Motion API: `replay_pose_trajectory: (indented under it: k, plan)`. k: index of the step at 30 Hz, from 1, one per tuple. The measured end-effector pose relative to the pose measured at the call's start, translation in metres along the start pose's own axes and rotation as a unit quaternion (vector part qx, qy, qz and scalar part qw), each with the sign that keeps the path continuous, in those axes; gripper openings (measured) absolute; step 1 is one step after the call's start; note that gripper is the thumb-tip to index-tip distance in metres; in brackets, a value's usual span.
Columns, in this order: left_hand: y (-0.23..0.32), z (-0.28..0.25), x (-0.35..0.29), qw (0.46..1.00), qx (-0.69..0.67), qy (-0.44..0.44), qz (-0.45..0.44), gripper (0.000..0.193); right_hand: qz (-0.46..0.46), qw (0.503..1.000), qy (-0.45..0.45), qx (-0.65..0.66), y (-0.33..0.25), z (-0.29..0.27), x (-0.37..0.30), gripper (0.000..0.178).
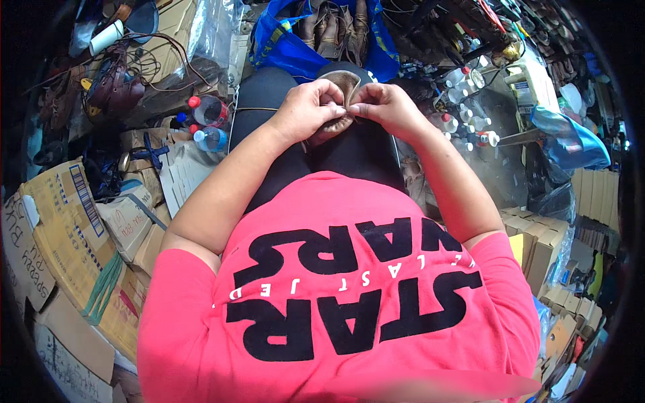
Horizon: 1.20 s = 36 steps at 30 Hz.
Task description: Stitching a leather shoe by hand using a needle and thread.
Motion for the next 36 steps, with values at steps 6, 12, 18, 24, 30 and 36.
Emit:
replay_pose_trajectory:
  k: [6,12,18,24,30,36]
  plan:
    - [0.018,-0.017,-0.005,0.979,0.159,0.014,0.13,0.007,-0.076,0.989,0.047,-0.115,0.006,-0.017,0.0,0.01]
    - [0.025,-0.01,-0.012,0.979,0.195,-0.013,0.058,0.012,-0.068,0.995,0.028,-0.073,0.009,-0.014,-0.013,0.016]
    - [0.035,-0.004,-0.005,0.959,0.266,-0.07,0.072,0.015,-0.092,0.994,0.041,-0.033,0.007,-0.049,-0.036,0.014]
    - [0.033,0.003,0.002,0.928,0.331,-0.101,0.141,0.011,-0.058,0.861,0.22,-0.454,0.016,-0.07,-0.008,0.017]
    - [0.034,-0.001,-0.004,0.921,0.358,-0.101,0.111,0.012,-0.242,0.803,0.066,-0.541,-0.042,-0.02,-0.018,0.01]
    - [0.029,-0.017,-0.017,0.905,0.35,-0.117,0.209,0.01,-0.263,0.808,0.021,-0.527,-0.024,-0.018,-0.006,0.006]
Point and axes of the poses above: each hand's wrist, its own x-axis towards the middle knuckle, its own z-axis out of the palm, y = z × x, the point moved 2 cm from there along x, towards the middle knuckle, and after that the axes turned 12 degrees about -x, right-handed, at the moved point
